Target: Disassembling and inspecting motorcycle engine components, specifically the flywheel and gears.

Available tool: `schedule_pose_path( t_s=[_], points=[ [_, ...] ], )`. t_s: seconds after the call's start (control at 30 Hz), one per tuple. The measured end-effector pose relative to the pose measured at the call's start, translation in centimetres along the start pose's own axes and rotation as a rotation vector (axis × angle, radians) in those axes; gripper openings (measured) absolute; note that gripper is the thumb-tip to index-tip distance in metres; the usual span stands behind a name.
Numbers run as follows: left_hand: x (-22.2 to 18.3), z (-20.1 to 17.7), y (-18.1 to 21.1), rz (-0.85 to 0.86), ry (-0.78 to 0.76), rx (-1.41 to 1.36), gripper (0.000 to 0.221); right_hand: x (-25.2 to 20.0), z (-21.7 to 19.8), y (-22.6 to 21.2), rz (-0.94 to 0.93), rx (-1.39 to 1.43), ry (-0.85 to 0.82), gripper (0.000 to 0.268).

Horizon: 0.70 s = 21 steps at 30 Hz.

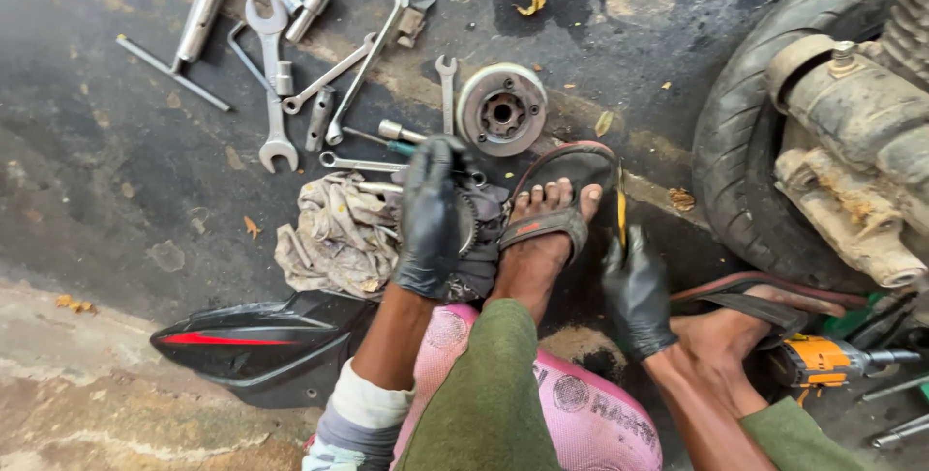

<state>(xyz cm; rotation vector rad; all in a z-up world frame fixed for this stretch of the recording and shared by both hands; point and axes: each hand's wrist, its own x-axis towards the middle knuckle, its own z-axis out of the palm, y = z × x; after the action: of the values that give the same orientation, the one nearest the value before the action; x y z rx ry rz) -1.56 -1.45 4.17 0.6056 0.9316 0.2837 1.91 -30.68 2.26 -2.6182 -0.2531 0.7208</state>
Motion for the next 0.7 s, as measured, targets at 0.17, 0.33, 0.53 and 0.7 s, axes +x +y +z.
schedule_pose_path(
  t_s=[0.17, 0.33, 0.53, 0.7],
  points=[
    [3.9, -2.2, -2.4, 0.277, 0.014, 0.306, 0.02, 5.6, -6.9, -8.7, -0.383, 0.098, 0.114, 0.023],
    [8.4, -0.6, -3.0, 0.472, 0.101, 0.825, 0.024, 8.7, -10.8, -16.1, -0.389, -0.247, -0.183, 0.025],
    [14.2, -0.2, -4.3, 0.859, -0.194, 1.078, 0.023, 9.0, -9.1, -18.9, -0.364, -0.609, -0.17, 0.026],
    [13.4, 0.6, -1.4, 0.755, -0.469, 0.94, 0.014, 9.0, -9.7, -20.6, -0.517, -0.703, -0.063, 0.01]
  ],
)
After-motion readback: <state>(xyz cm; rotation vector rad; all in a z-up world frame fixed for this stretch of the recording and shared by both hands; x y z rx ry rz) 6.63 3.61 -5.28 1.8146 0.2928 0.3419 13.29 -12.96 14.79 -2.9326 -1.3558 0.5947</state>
